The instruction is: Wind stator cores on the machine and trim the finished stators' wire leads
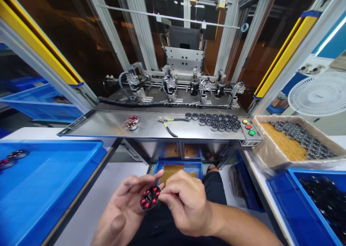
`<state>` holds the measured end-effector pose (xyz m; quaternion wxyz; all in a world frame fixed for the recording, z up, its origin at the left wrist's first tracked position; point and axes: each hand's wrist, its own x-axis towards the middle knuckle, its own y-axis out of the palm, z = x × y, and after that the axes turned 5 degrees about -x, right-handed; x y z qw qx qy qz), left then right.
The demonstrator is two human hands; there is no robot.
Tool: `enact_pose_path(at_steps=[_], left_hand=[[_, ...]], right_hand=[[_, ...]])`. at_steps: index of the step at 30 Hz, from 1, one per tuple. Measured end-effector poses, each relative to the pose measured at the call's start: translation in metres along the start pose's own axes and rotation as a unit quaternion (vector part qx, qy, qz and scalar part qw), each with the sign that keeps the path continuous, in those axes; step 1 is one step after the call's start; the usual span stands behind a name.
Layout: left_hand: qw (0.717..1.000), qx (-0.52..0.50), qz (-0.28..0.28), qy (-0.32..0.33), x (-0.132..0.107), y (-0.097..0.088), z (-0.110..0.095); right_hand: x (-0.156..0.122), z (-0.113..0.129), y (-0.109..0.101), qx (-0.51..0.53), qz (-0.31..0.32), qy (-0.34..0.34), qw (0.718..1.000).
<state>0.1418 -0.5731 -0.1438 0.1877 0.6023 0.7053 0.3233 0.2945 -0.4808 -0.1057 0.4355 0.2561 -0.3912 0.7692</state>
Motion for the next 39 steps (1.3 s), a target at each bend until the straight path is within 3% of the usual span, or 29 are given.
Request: enact_pose_path(at_steps=[4,6,11,15,19,22,25,27,31,39], left_hand=[[0.986,-0.003,0.066,-0.15,0.003,0.005,0.002],[0.978,-0.008,0.088,-0.191,0.002,0.006,0.003],[0.993,-0.016,0.048,-0.109,0.001,0.009,0.005],[0.998,-0.008,0.029,-0.049,0.001,0.011,0.0],[0.999,-0.039,-0.011,-0.007,0.0,0.011,-0.004],[0.998,-0.025,-0.021,-0.06,0.003,0.011,-0.003],[0.98,-0.031,0.032,-0.192,0.005,0.014,-0.001],[0.97,-0.052,0.042,-0.232,0.005,0.017,0.001],[0.983,-0.043,-0.012,-0.177,0.002,0.019,0.002],[0.986,-0.006,-0.028,-0.164,0.0,0.012,0.005]], right_hand=[[0.0,-0.003,-0.005,-0.048,0.022,-0.066,0.996],[-0.001,-0.004,-0.007,-0.069,0.017,-0.081,0.994],[-0.004,0.001,-0.005,-0.095,-0.006,-0.026,0.995],[-0.004,0.004,-0.002,-0.04,-0.031,0.037,0.998],[-0.001,0.004,-0.004,-0.008,-0.021,0.028,0.999],[-0.001,0.001,-0.007,-0.021,0.014,-0.011,1.0],[-0.005,-0.003,-0.01,-0.045,0.024,-0.037,0.998],[-0.006,-0.006,-0.011,-0.047,0.02,-0.053,0.997],[-0.003,-0.008,-0.014,0.001,0.022,-0.079,0.997],[0.005,-0.009,-0.019,-0.002,0.001,-0.087,0.996]])
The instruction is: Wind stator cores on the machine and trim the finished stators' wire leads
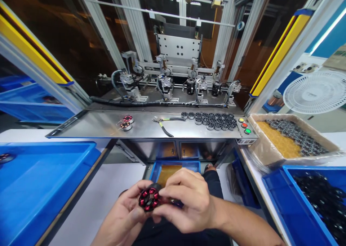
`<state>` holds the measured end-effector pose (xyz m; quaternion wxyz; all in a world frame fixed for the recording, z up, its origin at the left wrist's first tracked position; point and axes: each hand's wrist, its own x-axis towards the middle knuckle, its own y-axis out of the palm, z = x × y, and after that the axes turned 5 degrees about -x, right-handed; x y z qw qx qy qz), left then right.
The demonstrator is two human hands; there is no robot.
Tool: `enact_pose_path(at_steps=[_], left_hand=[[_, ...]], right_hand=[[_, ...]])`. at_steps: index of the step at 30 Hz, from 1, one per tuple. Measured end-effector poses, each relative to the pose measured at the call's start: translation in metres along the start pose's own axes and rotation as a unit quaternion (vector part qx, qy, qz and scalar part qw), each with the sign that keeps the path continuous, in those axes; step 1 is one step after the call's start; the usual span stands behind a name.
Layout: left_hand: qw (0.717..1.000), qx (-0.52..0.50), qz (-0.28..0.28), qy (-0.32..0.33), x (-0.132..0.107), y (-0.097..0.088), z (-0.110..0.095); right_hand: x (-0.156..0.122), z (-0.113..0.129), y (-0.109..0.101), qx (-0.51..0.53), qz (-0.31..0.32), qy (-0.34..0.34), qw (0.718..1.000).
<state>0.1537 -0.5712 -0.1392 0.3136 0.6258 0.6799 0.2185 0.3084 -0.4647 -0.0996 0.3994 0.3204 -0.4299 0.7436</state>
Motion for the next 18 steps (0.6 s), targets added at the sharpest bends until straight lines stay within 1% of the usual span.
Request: enact_pose_path(at_steps=[4,9,11,13,14,16,17,18], left_hand=[[1.0,-0.022,0.001,0.005,0.0,0.004,-0.002],[0.998,-0.049,0.028,0.009,-0.002,0.008,-0.005],[0.998,-0.046,0.031,0.04,-0.003,0.006,-0.005],[0.995,-0.049,0.031,0.086,-0.003,0.003,-0.005],[0.992,-0.056,0.031,0.104,-0.002,0.002,-0.005],[0.987,-0.079,0.032,0.134,0.002,0.002,-0.006],[0.987,-0.09,0.037,0.13,0.004,0.002,-0.006],[0.988,-0.1,0.052,0.105,0.006,0.002,-0.006]], right_hand=[[-0.004,0.003,0.001,-0.005,-0.004,0.017,1.0],[-0.009,0.01,0.007,-0.019,-0.002,0.085,0.996],[-0.008,0.011,0.008,-0.022,-0.002,0.112,0.993],[-0.005,0.011,0.008,-0.015,0.001,0.131,0.991],[-0.002,0.01,0.007,-0.007,0.007,0.134,0.991],[0.004,0.009,0.004,0.017,0.03,0.119,0.992],[0.008,0.009,0.002,0.029,0.047,0.101,0.993],[0.012,0.008,0.0,0.039,0.067,0.081,0.994]])
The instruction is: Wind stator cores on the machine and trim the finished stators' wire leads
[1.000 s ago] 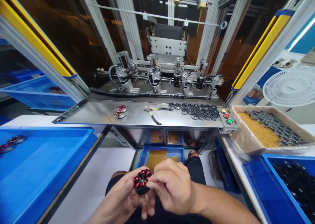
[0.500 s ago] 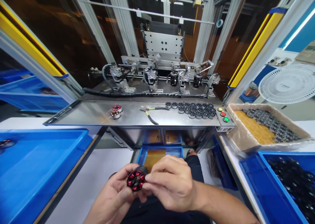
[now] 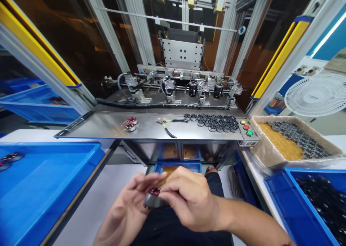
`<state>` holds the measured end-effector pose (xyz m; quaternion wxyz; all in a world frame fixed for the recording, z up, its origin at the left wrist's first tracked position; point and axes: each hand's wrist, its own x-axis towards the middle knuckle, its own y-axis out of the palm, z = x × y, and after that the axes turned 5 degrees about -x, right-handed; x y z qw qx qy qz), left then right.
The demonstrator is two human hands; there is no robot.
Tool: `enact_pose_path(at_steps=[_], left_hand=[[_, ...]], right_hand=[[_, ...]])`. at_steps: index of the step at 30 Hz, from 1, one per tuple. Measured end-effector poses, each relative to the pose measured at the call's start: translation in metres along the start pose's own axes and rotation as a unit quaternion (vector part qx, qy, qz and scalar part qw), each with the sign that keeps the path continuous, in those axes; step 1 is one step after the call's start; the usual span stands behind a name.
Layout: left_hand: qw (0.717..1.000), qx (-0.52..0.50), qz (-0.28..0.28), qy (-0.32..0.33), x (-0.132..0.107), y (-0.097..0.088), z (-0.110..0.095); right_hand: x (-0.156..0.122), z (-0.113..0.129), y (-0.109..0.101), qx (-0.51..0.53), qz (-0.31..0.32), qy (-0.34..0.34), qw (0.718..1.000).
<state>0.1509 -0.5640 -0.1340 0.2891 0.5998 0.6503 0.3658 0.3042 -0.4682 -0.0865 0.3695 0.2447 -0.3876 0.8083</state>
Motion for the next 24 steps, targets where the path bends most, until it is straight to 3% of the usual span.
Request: enact_pose_path(at_steps=[3,5,8,11,15,17,20,21,22,24], left_hand=[[0.983,-0.038,0.09,-0.158,0.005,0.0,0.004],[0.968,-0.042,0.134,-0.207,0.005,0.001,0.006],[0.988,0.01,0.079,-0.135,0.001,0.003,0.004],[0.998,0.049,0.002,-0.024,0.0,0.007,-0.002],[0.997,-0.002,0.002,0.081,0.006,0.006,-0.01],[0.999,-0.018,0.022,0.017,0.011,0.004,-0.01],[0.975,-0.026,0.101,-0.195,0.014,0.0,-0.005],[0.965,-0.029,0.128,-0.229,0.014,-0.001,-0.003],[0.962,-0.027,0.145,-0.229,0.013,-0.002,-0.001],[0.976,0.0,0.139,-0.166,0.009,-0.001,0.001]], right_hand=[[0.009,0.002,-0.008,-0.006,0.053,-0.059,0.997],[0.014,0.004,-0.012,-0.029,0.066,-0.082,0.994],[0.017,0.008,-0.015,-0.073,0.059,-0.062,0.994],[0.017,0.011,-0.015,-0.088,0.038,0.01,0.995],[0.02,0.011,-0.014,-0.04,0.023,0.066,0.997],[0.024,0.011,-0.014,-0.005,0.041,0.045,0.998],[0.029,0.01,-0.017,0.017,0.074,-0.003,0.997],[0.029,0.011,-0.018,0.015,0.078,-0.013,0.997],[0.029,0.011,-0.019,0.008,0.076,-0.017,0.997],[0.028,0.012,-0.019,-0.017,0.059,-0.004,0.998]])
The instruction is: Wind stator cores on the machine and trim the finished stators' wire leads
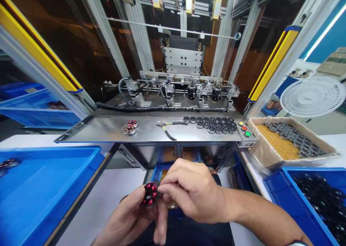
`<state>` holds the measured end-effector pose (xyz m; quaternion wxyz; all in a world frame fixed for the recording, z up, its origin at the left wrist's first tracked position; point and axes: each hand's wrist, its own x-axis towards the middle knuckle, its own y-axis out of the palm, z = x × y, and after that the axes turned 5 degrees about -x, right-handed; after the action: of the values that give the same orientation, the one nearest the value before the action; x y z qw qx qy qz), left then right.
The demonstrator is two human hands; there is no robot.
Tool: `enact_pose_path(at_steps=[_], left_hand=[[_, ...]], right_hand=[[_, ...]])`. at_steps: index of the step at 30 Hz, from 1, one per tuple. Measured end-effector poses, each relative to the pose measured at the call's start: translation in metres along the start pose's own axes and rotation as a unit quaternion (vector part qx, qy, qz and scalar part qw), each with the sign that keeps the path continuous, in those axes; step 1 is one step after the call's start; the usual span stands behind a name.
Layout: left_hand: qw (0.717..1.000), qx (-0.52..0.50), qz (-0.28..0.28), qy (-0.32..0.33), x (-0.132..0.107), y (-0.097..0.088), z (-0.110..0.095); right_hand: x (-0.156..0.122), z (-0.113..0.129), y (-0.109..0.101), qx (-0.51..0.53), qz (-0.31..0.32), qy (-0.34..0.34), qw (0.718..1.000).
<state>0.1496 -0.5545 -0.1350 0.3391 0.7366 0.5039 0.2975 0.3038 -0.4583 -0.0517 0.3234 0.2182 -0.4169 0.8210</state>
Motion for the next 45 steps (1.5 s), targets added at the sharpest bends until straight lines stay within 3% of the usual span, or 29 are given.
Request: enact_pose_path(at_steps=[5,9,11,14,16,18,20,26,32,34,36,38,42,45], left_hand=[[0.981,0.09,-0.101,0.14,-0.007,0.008,-0.006],[0.962,0.065,-0.126,0.232,-0.005,0.008,-0.011],[0.975,0.016,-0.11,0.192,0.0,0.005,-0.009],[0.998,-0.055,-0.026,-0.003,0.005,-0.002,-0.003],[0.996,-0.07,0.023,-0.055,0.004,-0.005,0.001],[0.999,-0.038,0.006,-0.013,0.001,-0.005,0.002],[0.997,0.013,-0.05,0.048,-0.002,-0.001,0.001],[0.957,0.132,-0.156,0.205,-0.002,0.007,0.001],[0.92,0.19,-0.214,0.269,0.005,0.003,0.006],[0.912,0.208,-0.216,0.279,0.006,0.001,0.005],[0.912,0.207,-0.213,0.284,0.006,-0.001,0.003],[0.92,0.188,-0.204,0.278,0.006,-0.003,0.001],[0.932,0.165,-0.178,0.271,0.006,-0.005,-0.005],[0.936,0.166,-0.161,0.267,0.005,-0.006,-0.008]], right_hand=[[-0.002,0.003,0.002,-0.04,-0.036,0.068,0.996],[0.001,0.0,0.004,-0.002,-0.037,0.054,0.998],[0.003,-0.002,0.005,0.024,-0.025,0.017,0.999],[0.003,-0.006,0.004,0.039,-0.008,-0.026,0.999],[0.001,-0.008,0.003,0.038,-0.005,-0.032,0.999],[-0.001,-0.009,0.002,0.026,-0.012,-0.024,0.999],[-0.003,-0.01,0.002,0.005,-0.029,-0.003,1.0],[-0.007,-0.014,0.007,0.002,-0.055,0.05,0.997],[-0.009,-0.015,0.012,0.029,-0.077,0.033,0.996],[-0.011,-0.011,0.015,0.032,-0.112,0.075,0.99],[-0.014,-0.006,0.022,0.075,-0.134,0.168,0.974],[-0.019,-0.003,0.031,0.193,-0.121,0.276,0.934],[-0.031,-0.006,0.056,0.456,-0.062,0.4,0.793],[-0.037,-0.011,0.068,0.534,-0.062,0.422,0.73]])
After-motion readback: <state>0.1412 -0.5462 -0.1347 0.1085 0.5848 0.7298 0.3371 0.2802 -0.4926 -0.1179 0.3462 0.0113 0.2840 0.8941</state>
